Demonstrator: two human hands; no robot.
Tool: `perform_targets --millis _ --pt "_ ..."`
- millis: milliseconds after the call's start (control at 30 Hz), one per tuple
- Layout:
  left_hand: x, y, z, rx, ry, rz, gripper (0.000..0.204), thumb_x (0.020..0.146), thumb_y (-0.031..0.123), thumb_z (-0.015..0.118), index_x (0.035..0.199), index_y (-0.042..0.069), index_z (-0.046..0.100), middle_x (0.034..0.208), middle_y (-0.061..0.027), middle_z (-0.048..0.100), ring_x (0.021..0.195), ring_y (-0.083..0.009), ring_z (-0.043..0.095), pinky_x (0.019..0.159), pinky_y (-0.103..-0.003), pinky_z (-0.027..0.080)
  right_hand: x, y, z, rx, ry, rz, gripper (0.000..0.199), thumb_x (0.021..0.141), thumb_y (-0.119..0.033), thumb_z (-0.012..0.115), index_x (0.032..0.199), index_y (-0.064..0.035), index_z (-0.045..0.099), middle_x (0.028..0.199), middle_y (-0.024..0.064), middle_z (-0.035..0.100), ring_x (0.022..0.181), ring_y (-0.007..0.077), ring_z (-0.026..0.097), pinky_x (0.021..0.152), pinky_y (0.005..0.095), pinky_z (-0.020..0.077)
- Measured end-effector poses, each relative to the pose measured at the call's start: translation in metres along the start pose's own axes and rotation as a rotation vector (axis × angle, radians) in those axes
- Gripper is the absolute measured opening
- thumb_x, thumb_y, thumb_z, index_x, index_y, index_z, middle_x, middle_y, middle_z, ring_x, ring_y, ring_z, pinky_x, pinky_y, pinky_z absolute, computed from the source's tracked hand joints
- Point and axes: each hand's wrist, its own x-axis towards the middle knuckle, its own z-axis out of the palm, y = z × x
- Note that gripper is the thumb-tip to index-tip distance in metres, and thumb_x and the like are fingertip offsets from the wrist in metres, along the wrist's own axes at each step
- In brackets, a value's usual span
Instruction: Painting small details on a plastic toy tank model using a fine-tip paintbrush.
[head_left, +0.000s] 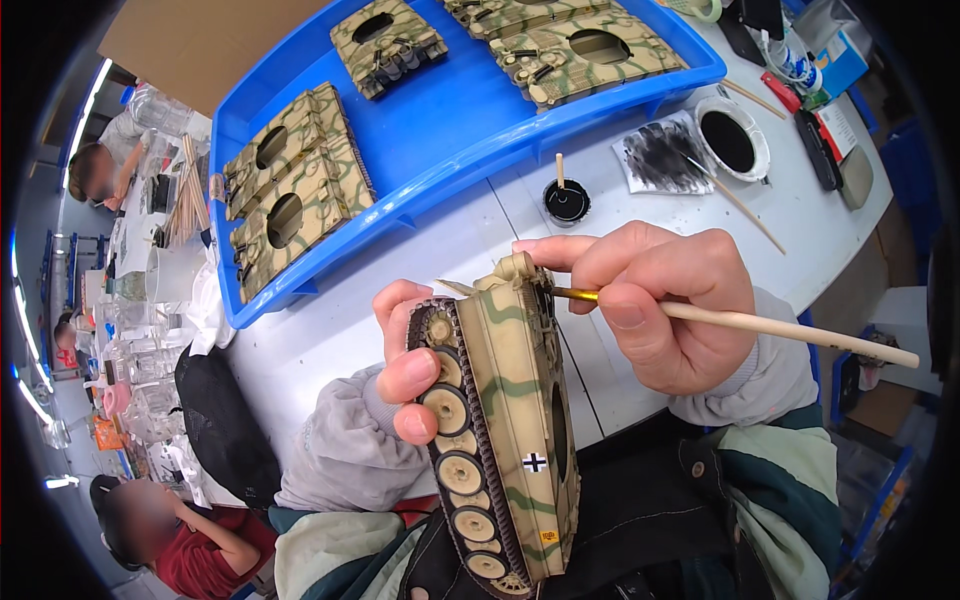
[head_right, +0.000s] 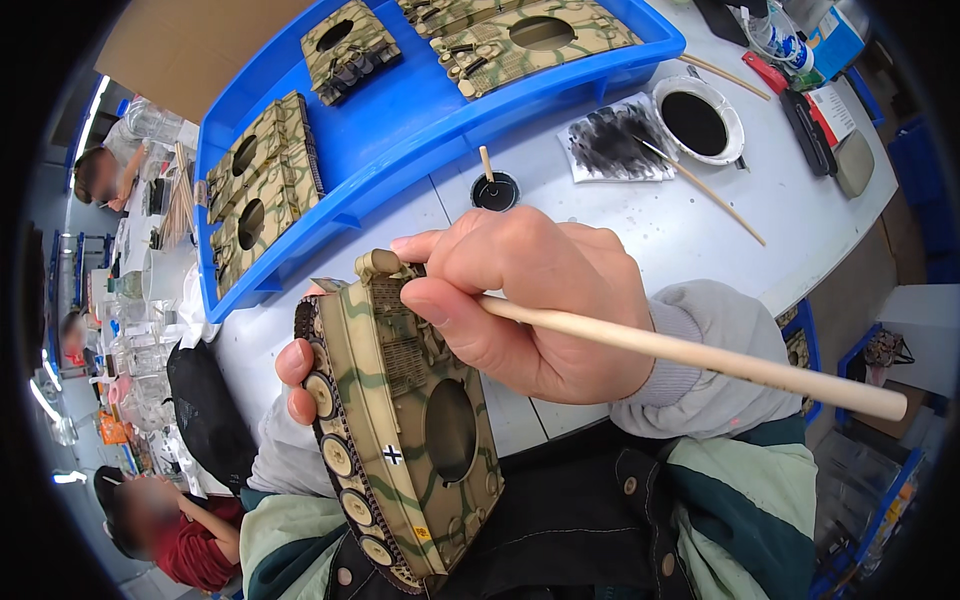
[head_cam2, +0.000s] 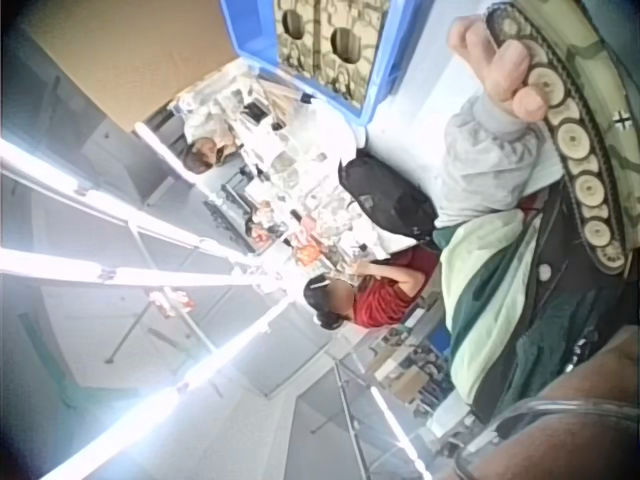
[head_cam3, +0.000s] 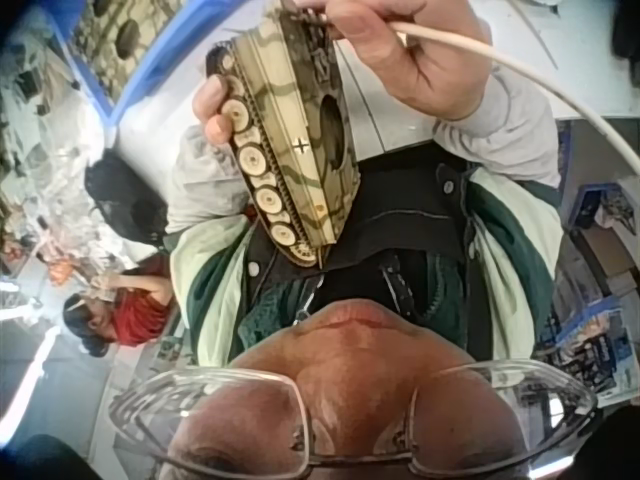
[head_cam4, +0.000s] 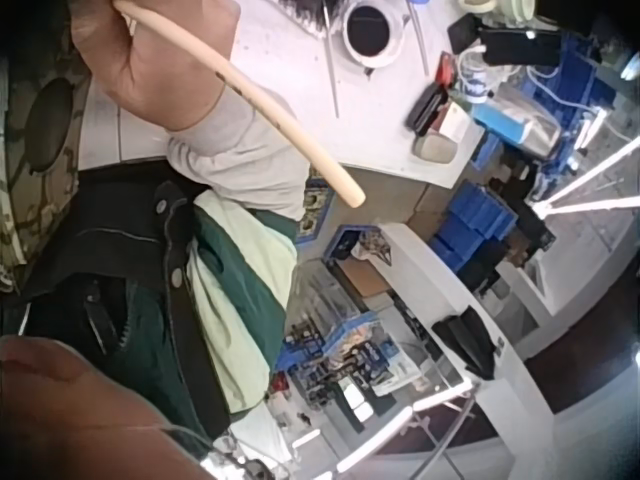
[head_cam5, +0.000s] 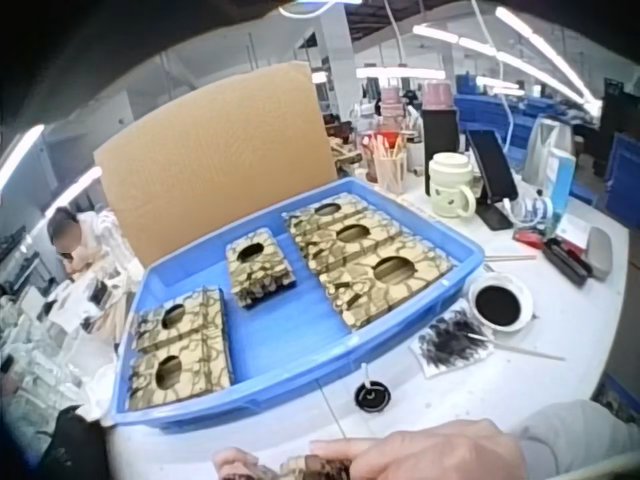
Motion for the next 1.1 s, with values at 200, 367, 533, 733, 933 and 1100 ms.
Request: perform_targets --millis 200,367,533,733,933,1100 --pt "-0.015 -0.002 -0.006 -0.339 -0.038 -0.126 0.044 0.085 0.031 0.056 0.124 0.017 0.040 0.102 -0.0194 0.052 0.077 -0.0294 0.051 0.076 -0.044 0.041 0.006 -0.014 -0.010 0.059 -0.060 0.141 0.017 0.092 -0.008 0.044 0.083 0.0054 0.048 0.076 0.0158 0.056 0.065 0.0175 0.056 0.088 0.0511 0.0479" --pt "-0.004 0.026 -0.024 -1.197 0.075 -1.038 0.066 0.078 0.029 0.065 0.128 0.005 0.030 0.100 -0.0257 0.055 0.084 -0.0299 0.057 0.075 -0.040 0.049 0.011 -0.018 -0.013 -0.009 -0.213 0.214 0.020 0.091 -0.005 0.047 0.075 0.0062 0.052 0.074 0.0146 0.055 0.063 0.0165 0.053 0.088 0.0505 0.0478" --pt "0.003 0.035 -0.016 -1.243 0.263 -1.177 0.080 0.070 0.029 0.071 0.126 -0.005 0.025 0.108 -0.0296 0.054 0.093 -0.0291 0.059 0.079 -0.040 0.051 0.007 -0.015 -0.015 0.016 -0.180 0.226 0.024 0.091 -0.007 0.048 0.072 0.0068 0.052 0.074 0.0149 0.054 0.062 0.0182 0.054 0.088 0.0504 0.0480" --pt "-0.035 0.024 -0.022 -1.090 0.237 -1.004 0.081 0.070 0.032 0.072 0.126 -0.004 0.026 0.103 -0.0278 0.055 0.088 -0.0294 0.060 0.077 -0.040 0.051 -0.001 -0.010 -0.010 0.032 -0.140 0.132 0.025 0.092 -0.011 0.048 0.075 0.0080 0.052 0.078 0.0163 0.054 0.074 0.0274 0.061 0.087 0.0507 0.0486" --pt "-0.002 0.039 -0.001 -0.805 0.365 -0.729 0.073 0.071 0.042 0.069 0.119 -0.002 0.037 0.107 -0.0251 0.048 0.093 -0.0276 0.055 0.079 -0.037 0.048 0.000 -0.008 -0.006 0.068 -0.145 0.086 0.025 0.092 -0.012 0.048 0.078 0.0081 0.052 0.079 0.0166 0.054 0.083 0.0345 0.063 0.085 0.0496 0.0496" --pt "-0.011 0.027 -0.010 -0.672 0.107 -0.690 0.047 0.083 0.044 0.056 0.121 0.019 0.043 0.112 -0.0272 0.040 0.097 -0.0318 0.049 0.079 -0.037 0.046 -0.001 -0.008 -0.009 0.041 -0.124 0.090 0.026 0.092 -0.014 0.049 0.078 0.0079 0.052 0.079 0.0164 0.054 0.084 0.0355 0.063 0.084 0.0483 0.0505"
